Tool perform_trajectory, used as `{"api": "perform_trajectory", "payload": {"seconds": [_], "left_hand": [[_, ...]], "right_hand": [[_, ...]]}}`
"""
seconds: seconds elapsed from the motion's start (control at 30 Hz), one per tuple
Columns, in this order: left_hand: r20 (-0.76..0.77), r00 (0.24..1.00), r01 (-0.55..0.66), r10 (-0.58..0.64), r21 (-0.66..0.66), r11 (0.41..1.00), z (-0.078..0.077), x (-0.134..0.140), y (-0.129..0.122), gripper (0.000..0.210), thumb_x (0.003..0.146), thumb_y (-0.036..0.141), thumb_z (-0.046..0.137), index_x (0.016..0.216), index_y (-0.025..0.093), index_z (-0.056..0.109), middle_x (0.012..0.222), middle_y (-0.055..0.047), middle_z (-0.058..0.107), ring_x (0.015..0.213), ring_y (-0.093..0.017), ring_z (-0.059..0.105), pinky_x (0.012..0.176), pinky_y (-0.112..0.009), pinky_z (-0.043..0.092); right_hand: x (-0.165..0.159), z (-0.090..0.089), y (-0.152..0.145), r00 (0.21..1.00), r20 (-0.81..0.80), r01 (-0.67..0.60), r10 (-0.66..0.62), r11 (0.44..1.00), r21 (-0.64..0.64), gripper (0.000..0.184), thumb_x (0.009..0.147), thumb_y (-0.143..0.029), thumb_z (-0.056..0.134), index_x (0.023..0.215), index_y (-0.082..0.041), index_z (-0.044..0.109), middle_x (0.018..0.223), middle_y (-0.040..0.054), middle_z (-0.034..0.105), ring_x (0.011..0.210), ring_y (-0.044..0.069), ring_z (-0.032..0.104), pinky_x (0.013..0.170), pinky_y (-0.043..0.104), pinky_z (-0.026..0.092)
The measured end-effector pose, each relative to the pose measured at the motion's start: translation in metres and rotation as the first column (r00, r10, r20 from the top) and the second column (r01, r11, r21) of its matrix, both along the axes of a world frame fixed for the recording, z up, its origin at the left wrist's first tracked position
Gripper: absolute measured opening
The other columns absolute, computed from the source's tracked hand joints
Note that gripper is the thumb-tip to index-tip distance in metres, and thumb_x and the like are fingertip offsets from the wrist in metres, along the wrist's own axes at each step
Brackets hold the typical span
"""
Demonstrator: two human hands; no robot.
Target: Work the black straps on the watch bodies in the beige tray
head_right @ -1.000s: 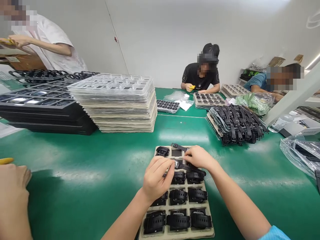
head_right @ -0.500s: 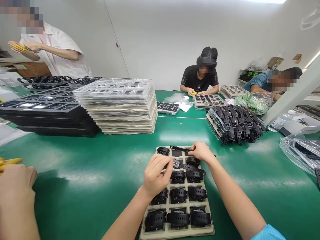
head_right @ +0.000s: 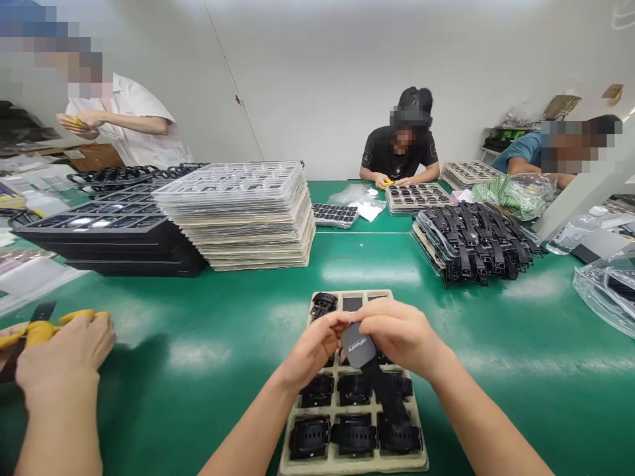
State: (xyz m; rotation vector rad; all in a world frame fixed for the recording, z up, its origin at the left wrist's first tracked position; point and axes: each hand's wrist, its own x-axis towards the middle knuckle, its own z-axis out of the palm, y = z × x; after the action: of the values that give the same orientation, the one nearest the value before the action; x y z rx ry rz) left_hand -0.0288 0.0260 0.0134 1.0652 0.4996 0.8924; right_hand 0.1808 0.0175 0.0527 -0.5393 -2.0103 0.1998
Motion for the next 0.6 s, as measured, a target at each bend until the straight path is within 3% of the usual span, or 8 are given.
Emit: {"api": "perform_trajectory", "payload": {"seconds": [0.1, 0.2, 0.3, 0.4, 0.47, 0.5, 0.6], "left_hand": [[0.035, 0.998, -0.055, 0.056, -0.018, 0.998, -0.002, 0.009, -0.006, 0.048, 0.09, 0.063, 0.06, 0.106, 0.018, 0.064, 0.088, -0.005, 0.06, 0.073, -0.015, 0.054, 0.067, -0.028, 0.046], [-0.082, 0.964, -0.242, 0.252, 0.11, 0.964, -0.005, 0.009, -0.005, 0.044, 0.089, 0.06, 0.064, 0.108, 0.02, 0.061, 0.096, -0.004, 0.056, 0.083, -0.016, 0.053, 0.073, -0.028, 0.045], [-0.177, 0.883, -0.378, 0.436, 0.285, 0.881, -0.008, 0.005, -0.004, 0.041, 0.09, 0.054, 0.067, 0.115, 0.022, 0.06, 0.103, -0.005, 0.054, 0.093, -0.018, 0.051, 0.085, -0.03, 0.045], [-0.167, 0.794, -0.471, 0.585, 0.439, 0.765, -0.007, 0.003, -0.006, 0.037, 0.092, 0.048, 0.066, 0.119, 0.024, 0.058, 0.108, -0.005, 0.054, 0.092, -0.018, 0.05, 0.087, -0.031, 0.043], [-0.149, 0.764, -0.514, 0.627, 0.448, 0.732, -0.004, 0.002, -0.008, 0.031, 0.094, 0.048, 0.062, 0.113, 0.024, 0.06, 0.104, -0.005, 0.055, 0.089, -0.018, 0.051, 0.082, -0.03, 0.043], [-0.155, 0.77, -0.515, 0.619, 0.422, 0.746, -0.001, 0.002, -0.009, 0.03, 0.094, 0.049, 0.061, 0.109, 0.022, 0.06, 0.1, -0.004, 0.056, 0.087, -0.017, 0.052, 0.079, -0.029, 0.043], [-0.235, 0.858, -0.378, 0.456, 0.311, 0.872, 0.005, 0.002, -0.007, 0.042, 0.093, 0.059, 0.057, 0.104, 0.019, 0.063, 0.084, -0.002, 0.057, 0.07, -0.014, 0.049, 0.063, -0.026, 0.04]], "right_hand": [[-0.013, -0.017, -0.001, 0.989, -0.144, 0.025, -0.036, 0.997, -0.075, 0.028, 0.09, 0.0, 0.052, 0.093, -0.026, 0.062, 0.097, 0.007, 0.076, 0.087, 0.019, 0.073, 0.074, 0.032, 0.06], [-0.019, -0.033, 0.001, 0.949, -0.278, 0.095, -0.15, 0.975, -0.203, 0.025, 0.088, -0.001, 0.057, 0.088, -0.026, 0.058, 0.093, 0.0038, 0.074, 0.085, 0.018, 0.071, 0.074, 0.03, 0.059], [-0.022, -0.042, 0.002, 0.923, -0.317, 0.111, -0.217, 0.941, -0.32, 0.022, 0.087, -0.005, 0.059, 0.089, -0.026, 0.055, 0.088, 0.0018, 0.07, 0.08, 0.017, 0.069, 0.069, 0.028, 0.057], [-0.022, -0.041, 0.003, 0.932, -0.291, 0.102, -0.218, 0.925, -0.367, 0.019, 0.088, -0.007, 0.057, 0.089, -0.026, 0.056, 0.086, 0.001, 0.068, 0.077, 0.017, 0.067, 0.067, 0.027, 0.056], [-0.019, -0.035, 0.002, 0.934, -0.263, 0.157, -0.241, 0.94, -0.304, 0.022, 0.089, -0.004, 0.054, 0.088, -0.025, 0.058, 0.087, 0.0017, 0.069, 0.081, 0.017, 0.068, 0.071, 0.029, 0.056], [-0.017, -0.03, 0.001, 0.935, -0.24, 0.205, -0.261, 0.95, -0.235, 0.024, 0.089, -0.002, 0.053, 0.089, -0.025, 0.059, 0.089, 0.0025, 0.07, 0.083, 0.017, 0.068, 0.073, 0.029, 0.056], [-0.014, -0.01, -0.004, 0.943, -0.112, 0.323, -0.313, 0.942, 0.094, 0.03, 0.09, 0.002, 0.053, 0.093, -0.024, 0.065, 0.094, 0.0061, 0.073, 0.086, 0.02, 0.069, 0.074, 0.032, 0.057]]}}
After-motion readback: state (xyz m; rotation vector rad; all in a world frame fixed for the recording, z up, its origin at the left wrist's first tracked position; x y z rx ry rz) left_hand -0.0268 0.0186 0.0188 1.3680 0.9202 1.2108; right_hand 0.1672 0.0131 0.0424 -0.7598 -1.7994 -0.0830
